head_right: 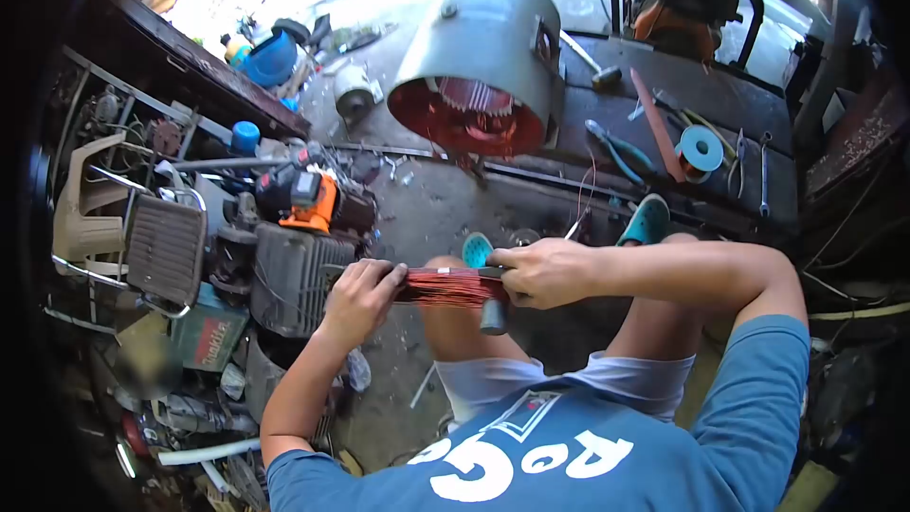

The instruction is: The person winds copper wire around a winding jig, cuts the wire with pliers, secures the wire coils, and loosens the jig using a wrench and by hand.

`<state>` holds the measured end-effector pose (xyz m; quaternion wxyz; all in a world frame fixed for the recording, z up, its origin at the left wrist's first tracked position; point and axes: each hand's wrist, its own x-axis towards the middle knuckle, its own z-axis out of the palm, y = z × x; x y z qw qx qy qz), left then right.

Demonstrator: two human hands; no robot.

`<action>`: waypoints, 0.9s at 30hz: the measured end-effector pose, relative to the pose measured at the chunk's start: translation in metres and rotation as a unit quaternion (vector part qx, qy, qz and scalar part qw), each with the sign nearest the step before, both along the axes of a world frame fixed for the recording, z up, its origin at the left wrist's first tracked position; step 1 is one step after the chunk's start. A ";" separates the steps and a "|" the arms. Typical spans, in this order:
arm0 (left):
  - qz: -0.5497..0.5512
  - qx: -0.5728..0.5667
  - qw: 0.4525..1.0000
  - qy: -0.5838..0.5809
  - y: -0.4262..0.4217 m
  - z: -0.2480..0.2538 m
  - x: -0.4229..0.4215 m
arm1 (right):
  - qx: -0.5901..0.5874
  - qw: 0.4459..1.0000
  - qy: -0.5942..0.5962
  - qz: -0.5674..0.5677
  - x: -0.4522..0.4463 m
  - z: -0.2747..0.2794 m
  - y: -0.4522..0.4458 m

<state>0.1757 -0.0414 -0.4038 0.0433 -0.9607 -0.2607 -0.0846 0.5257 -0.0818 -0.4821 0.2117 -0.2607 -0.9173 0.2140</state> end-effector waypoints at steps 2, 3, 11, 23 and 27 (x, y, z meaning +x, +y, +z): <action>0.016 -0.045 0.999 -0.011 -0.015 -0.015 0.000 | 0.061 0.997 0.006 0.036 0.005 -0.010 0.004; 0.035 -0.054 0.997 -0.036 -0.020 -0.018 0.004 | 0.064 0.997 -0.006 0.038 0.008 -0.007 0.008; 0.062 0.000 0.991 -0.118 -0.040 -0.059 0.008 | 0.186 0.979 -0.039 0.073 0.019 0.001 0.027; 0.029 0.047 0.990 -0.132 -0.020 -0.052 0.021 | 0.154 0.988 0.005 0.028 0.029 -0.007 0.021; 0.059 0.014 0.986 -0.154 -0.015 -0.048 0.030 | 0.138 0.988 0.030 -0.068 0.031 0.010 0.020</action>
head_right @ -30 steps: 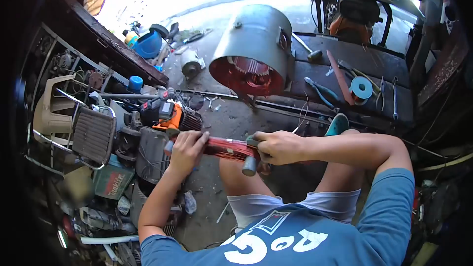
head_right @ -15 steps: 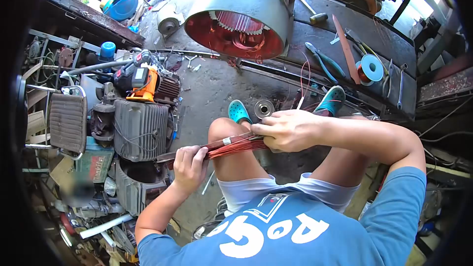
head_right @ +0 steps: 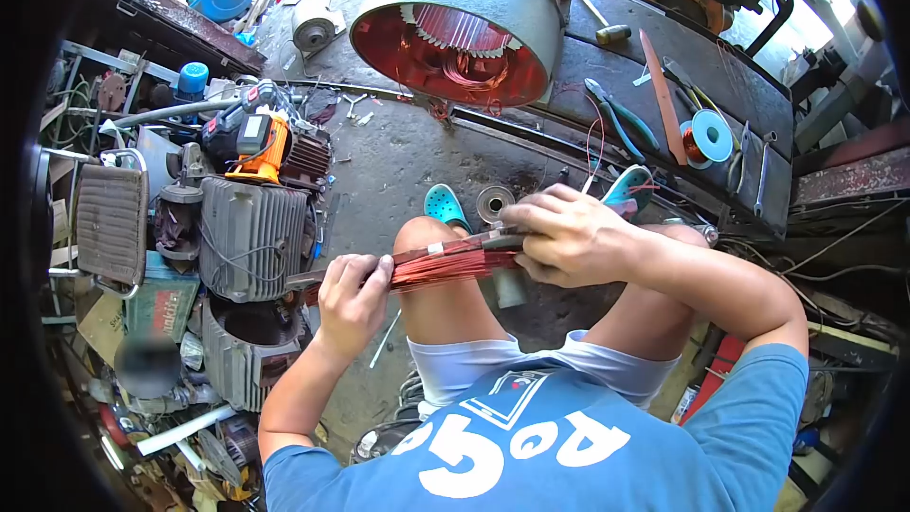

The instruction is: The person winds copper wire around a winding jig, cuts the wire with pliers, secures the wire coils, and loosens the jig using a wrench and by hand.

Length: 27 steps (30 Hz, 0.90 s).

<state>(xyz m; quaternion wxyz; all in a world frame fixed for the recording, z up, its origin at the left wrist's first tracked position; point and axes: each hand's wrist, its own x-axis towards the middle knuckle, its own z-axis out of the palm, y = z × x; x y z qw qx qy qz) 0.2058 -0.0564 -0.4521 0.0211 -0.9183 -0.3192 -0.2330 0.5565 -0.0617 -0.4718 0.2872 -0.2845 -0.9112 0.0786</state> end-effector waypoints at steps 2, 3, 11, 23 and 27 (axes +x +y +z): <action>0.004 -0.005 1.000 -0.006 0.001 0.002 0.002 | -0.090 0.994 0.053 -0.044 0.000 0.008 -0.006; 0.006 -0.002 1.000 -0.002 0.001 0.002 0.002 | -0.149 0.983 0.095 -0.060 0.000 0.011 -0.010; -0.003 -0.010 1.000 0.019 0.000 0.006 0.007 | -0.023 0.991 0.074 -0.105 -0.062 0.047 -0.026; -0.007 0.003 0.999 0.043 0.003 0.006 0.004 | 0.000 0.996 0.012 -0.090 -0.118 -0.001 -0.011; 0.021 0.029 0.994 0.106 0.009 0.007 0.004 | -0.014 0.995 0.055 -0.081 -0.123 -0.015 0.000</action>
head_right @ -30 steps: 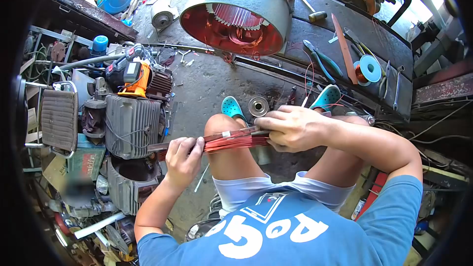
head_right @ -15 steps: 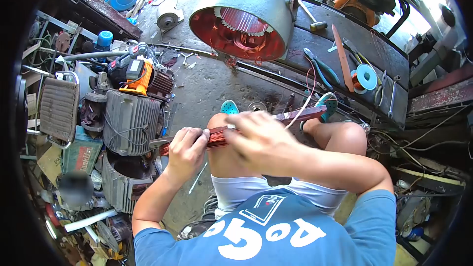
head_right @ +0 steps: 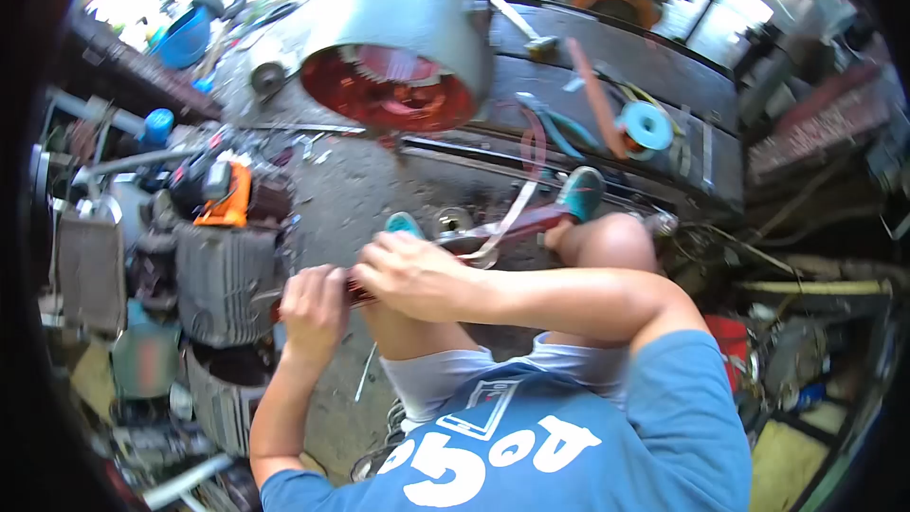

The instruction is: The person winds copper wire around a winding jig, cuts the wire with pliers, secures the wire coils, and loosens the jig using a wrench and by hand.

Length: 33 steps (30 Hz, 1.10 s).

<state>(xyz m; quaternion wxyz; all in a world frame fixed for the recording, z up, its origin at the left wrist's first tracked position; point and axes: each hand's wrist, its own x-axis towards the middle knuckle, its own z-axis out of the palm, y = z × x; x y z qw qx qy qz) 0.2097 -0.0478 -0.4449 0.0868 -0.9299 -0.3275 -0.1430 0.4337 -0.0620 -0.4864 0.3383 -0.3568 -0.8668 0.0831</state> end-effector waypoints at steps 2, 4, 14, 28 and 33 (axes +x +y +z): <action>0.020 0.004 0.999 0.040 0.003 0.002 0.004 | -0.005 0.998 0.059 0.021 -0.001 -0.003 0.006; 0.040 0.016 0.995 0.088 0.003 0.001 0.006 | -0.012 0.999 0.028 0.029 0.003 0.003 0.010; 0.051 -0.129 0.979 0.147 0.033 0.001 0.001 | -0.013 1.000 -0.014 0.019 -0.015 -0.016 0.037; 0.047 -0.224 0.960 0.163 0.028 0.030 0.007 | -0.109 0.982 -0.040 0.148 -0.023 -0.026 0.060; 0.059 -0.214 0.953 0.205 0.023 0.032 0.007 | -0.116 0.979 -0.047 0.163 -0.023 -0.023 0.059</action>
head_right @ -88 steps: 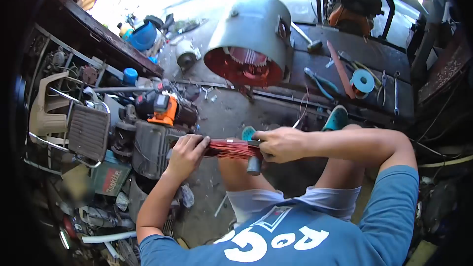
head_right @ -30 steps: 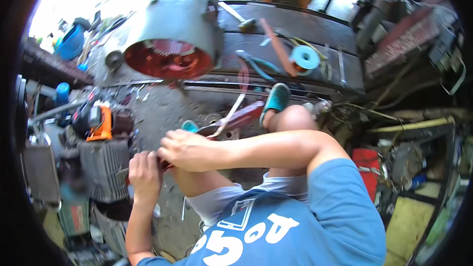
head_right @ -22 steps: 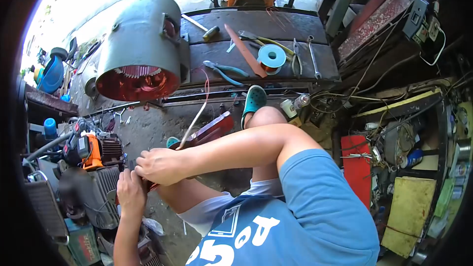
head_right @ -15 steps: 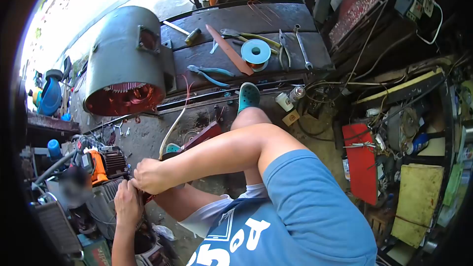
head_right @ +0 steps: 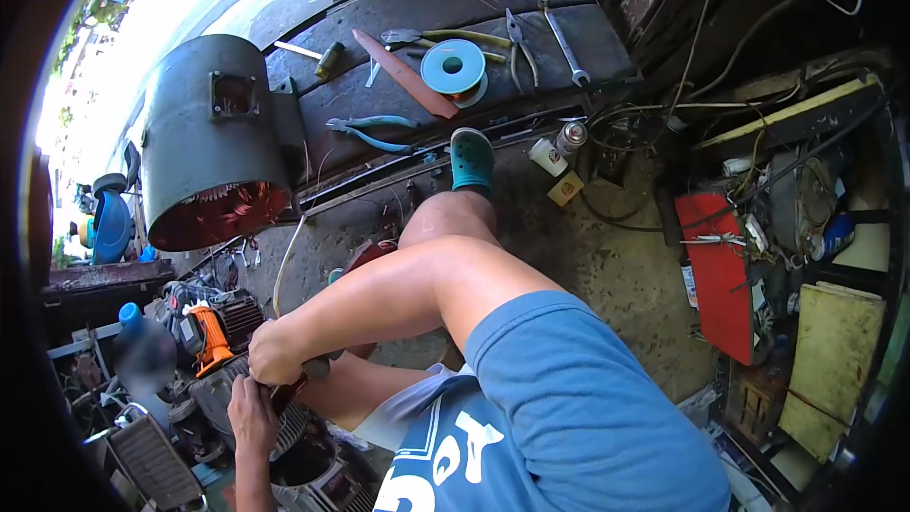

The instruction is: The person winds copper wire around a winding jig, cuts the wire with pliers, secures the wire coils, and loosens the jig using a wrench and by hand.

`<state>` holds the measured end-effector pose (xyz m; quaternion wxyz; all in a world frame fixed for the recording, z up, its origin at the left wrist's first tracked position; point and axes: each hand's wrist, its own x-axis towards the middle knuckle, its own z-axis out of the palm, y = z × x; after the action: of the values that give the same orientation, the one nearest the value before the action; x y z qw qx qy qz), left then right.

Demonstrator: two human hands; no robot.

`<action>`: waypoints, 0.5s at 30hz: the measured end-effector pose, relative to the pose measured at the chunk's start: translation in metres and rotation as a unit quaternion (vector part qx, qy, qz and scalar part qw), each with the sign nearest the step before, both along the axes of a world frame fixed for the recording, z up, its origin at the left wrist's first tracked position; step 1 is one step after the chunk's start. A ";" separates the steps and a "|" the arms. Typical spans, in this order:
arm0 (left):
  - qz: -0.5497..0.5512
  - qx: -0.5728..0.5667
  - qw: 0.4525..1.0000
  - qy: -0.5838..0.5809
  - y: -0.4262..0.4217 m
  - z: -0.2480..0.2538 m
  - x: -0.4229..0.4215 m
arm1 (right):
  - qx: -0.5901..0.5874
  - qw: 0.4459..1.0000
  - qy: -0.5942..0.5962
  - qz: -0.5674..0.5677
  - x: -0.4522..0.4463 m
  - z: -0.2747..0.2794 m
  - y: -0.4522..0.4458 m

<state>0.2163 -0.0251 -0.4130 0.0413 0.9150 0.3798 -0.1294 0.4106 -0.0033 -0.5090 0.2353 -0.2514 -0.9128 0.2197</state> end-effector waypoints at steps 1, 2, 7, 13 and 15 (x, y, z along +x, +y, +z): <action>-0.005 0.000 1.000 -0.001 0.002 -0.002 -0.002 | -0.001 1.000 -0.008 0.005 -0.001 0.001 0.001; -0.008 0.000 1.000 -0.003 0.004 -0.004 -0.005 | 0.001 1.000 -0.012 0.004 -0.002 0.000 0.002; -0.039 0.022 0.998 -0.036 0.006 -0.006 -0.003 | -0.047 0.998 -0.003 -0.050 0.002 0.016 0.003; 0.017 0.003 0.997 -0.075 0.008 -0.022 -0.053 | 0.040 0.952 0.091 -0.288 0.165 0.112 -0.011; 0.033 0.015 0.994 -0.104 0.001 -0.027 -0.060 | -0.102 0.938 0.153 -0.294 0.216 0.091 -0.011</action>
<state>0.1567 -0.0238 -0.4398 0.0709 0.9110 0.4053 -0.0262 0.6268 -0.0145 -0.4182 0.3995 -0.4942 -0.7240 0.2684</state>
